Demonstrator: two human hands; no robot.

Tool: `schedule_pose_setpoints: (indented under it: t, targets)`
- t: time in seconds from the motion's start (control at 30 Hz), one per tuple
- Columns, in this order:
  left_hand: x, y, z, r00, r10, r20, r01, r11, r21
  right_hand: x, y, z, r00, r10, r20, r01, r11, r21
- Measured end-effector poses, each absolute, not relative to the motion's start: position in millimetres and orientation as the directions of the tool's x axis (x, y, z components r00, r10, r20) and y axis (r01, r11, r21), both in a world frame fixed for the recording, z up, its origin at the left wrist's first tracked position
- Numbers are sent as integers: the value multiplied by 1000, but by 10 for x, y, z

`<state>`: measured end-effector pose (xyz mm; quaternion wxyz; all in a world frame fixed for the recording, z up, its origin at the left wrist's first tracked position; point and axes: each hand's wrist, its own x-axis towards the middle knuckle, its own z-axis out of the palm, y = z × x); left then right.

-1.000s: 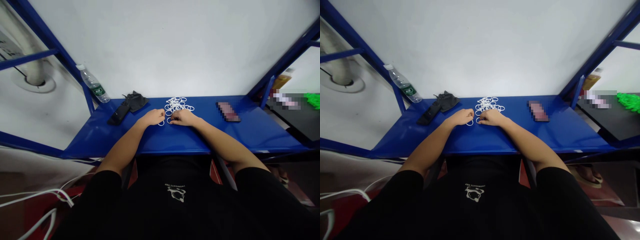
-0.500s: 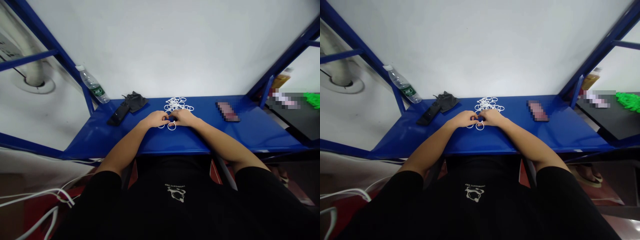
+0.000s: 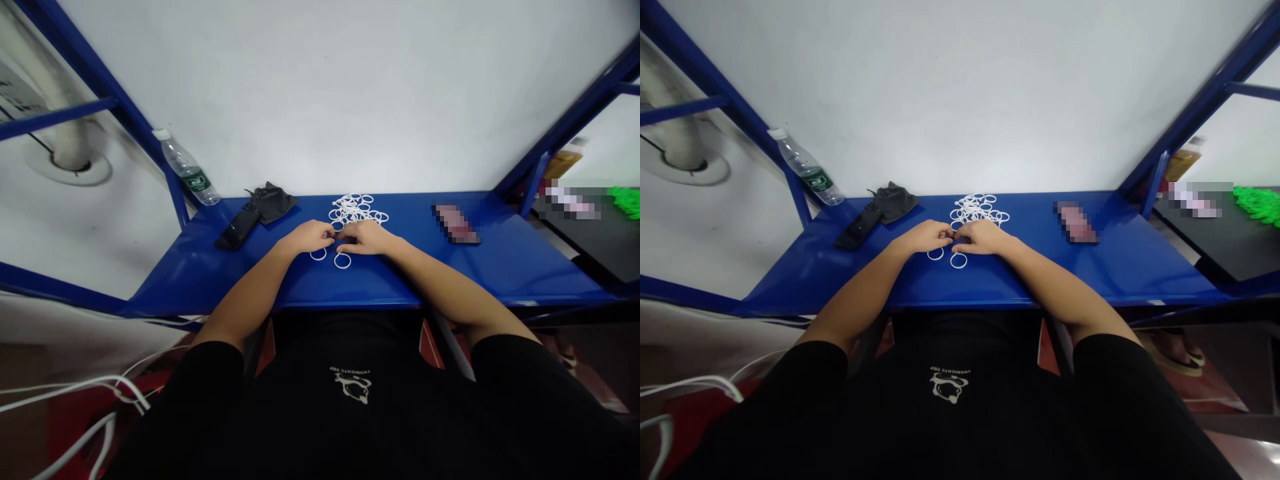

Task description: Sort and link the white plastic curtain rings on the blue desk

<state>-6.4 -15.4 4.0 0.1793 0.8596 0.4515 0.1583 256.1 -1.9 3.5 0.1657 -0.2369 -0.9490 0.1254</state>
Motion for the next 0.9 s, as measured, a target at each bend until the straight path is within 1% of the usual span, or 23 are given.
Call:
schedule_pose_setpoints:
  t: [0.13, 0.27, 0.4, 0.5, 0.67, 0.77, 0.9]
  targets:
    - [-58, -160, 43, 527, 844, 103, 728, -511, 457, 2497, -55, 13, -877, 436, 201, 360, 874, -327]
    - [-40, -159, 51, 520, 847, 111, 733, -510, 451, 2471, -45, -12, -873, 458, 169, 397, 867, -302]
    - [-33, -184, 81, 542, 814, 208, 674, -569, 472, 2510, 2, -13, -791, 559, 247, 488, 821, -296]
    - [-17, -207, 84, 553, 792, 260, 634, -602, 485, 2543, 39, -10, -718, 614, 328, 522, 787, -329]
    - [31, -212, 38, 542, 778, 317, 632, -627, 455, 2560, 45, -14, -671, 602, 433, 447, 794, -412]
    - [41, -197, 23, 537, 777, 329, 647, -630, 430, 2565, 39, -18, -670, 586, 456, 390, 800, -456]
    - [38, -186, 24, 535, 774, 340, 659, -634, 406, 2574, 61, -28, -652, 600, 464, 373, 786, -493]
